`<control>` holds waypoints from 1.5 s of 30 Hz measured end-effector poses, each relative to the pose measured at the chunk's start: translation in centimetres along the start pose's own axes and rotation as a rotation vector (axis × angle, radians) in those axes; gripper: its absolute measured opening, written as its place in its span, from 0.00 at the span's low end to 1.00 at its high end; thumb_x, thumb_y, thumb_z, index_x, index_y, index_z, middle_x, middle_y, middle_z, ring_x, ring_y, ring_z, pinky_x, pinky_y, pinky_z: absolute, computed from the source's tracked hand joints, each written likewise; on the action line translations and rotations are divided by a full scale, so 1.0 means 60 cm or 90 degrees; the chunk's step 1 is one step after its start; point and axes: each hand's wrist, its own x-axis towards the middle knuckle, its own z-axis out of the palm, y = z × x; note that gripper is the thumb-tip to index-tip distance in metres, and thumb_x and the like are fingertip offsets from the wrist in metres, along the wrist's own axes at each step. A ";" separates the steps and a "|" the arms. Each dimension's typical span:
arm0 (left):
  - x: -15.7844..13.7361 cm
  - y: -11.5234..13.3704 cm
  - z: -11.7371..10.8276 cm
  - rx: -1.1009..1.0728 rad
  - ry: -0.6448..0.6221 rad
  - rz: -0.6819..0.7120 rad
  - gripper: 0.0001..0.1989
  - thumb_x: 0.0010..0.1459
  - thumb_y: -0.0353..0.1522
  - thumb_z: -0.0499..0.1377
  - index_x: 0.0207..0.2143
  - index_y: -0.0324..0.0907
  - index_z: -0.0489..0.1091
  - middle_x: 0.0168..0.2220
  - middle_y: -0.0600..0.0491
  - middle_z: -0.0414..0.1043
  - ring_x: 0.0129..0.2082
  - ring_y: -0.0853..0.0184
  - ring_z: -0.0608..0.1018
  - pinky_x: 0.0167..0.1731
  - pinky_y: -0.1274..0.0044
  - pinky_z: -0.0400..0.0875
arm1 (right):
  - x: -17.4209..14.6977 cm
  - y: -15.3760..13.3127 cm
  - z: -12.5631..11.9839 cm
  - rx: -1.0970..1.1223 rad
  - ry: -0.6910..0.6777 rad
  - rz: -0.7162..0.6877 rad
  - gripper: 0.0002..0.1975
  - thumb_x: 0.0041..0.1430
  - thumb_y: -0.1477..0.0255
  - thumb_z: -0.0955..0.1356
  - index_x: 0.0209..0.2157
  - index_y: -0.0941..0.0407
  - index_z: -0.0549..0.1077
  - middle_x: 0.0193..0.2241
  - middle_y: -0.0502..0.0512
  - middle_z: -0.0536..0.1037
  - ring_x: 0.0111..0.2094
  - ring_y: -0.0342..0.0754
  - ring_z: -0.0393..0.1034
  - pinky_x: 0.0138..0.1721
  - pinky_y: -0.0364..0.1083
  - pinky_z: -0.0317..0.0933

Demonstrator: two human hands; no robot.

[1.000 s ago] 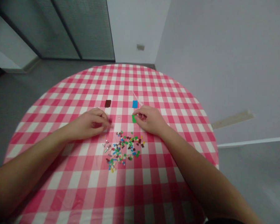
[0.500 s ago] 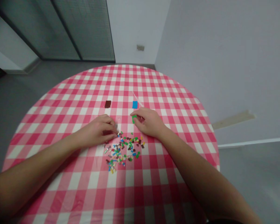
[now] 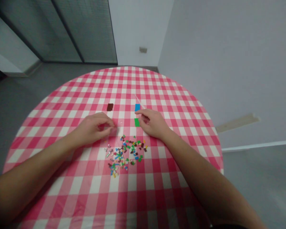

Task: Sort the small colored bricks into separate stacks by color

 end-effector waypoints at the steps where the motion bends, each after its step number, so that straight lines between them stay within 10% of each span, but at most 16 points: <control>1: -0.001 -0.009 -0.006 0.002 0.039 -0.030 0.07 0.60 0.33 0.58 0.32 0.46 0.75 0.35 0.52 0.81 0.37 0.62 0.80 0.40 0.70 0.73 | 0.000 0.001 0.000 0.007 0.003 0.003 0.15 0.61 0.71 0.67 0.48 0.56 0.78 0.28 0.52 0.76 0.25 0.44 0.63 0.28 0.45 0.57; 6: 0.009 -0.063 -0.025 0.085 0.144 -0.179 0.08 0.60 0.37 0.60 0.30 0.47 0.76 0.32 0.53 0.80 0.31 0.62 0.78 0.35 0.71 0.71 | 0.001 0.006 0.004 0.032 -0.007 0.030 0.15 0.61 0.71 0.67 0.49 0.55 0.77 0.26 0.50 0.74 0.24 0.44 0.62 0.27 0.45 0.55; 45: 0.022 -0.088 -0.003 0.247 0.131 -0.063 0.12 0.61 0.33 0.58 0.32 0.41 0.82 0.34 0.46 0.79 0.36 0.56 0.76 0.42 0.62 0.68 | 0.003 0.013 0.010 0.078 -0.005 0.046 0.21 0.56 0.77 0.67 0.52 0.56 0.72 0.24 0.45 0.70 0.21 0.41 0.58 0.26 0.45 0.53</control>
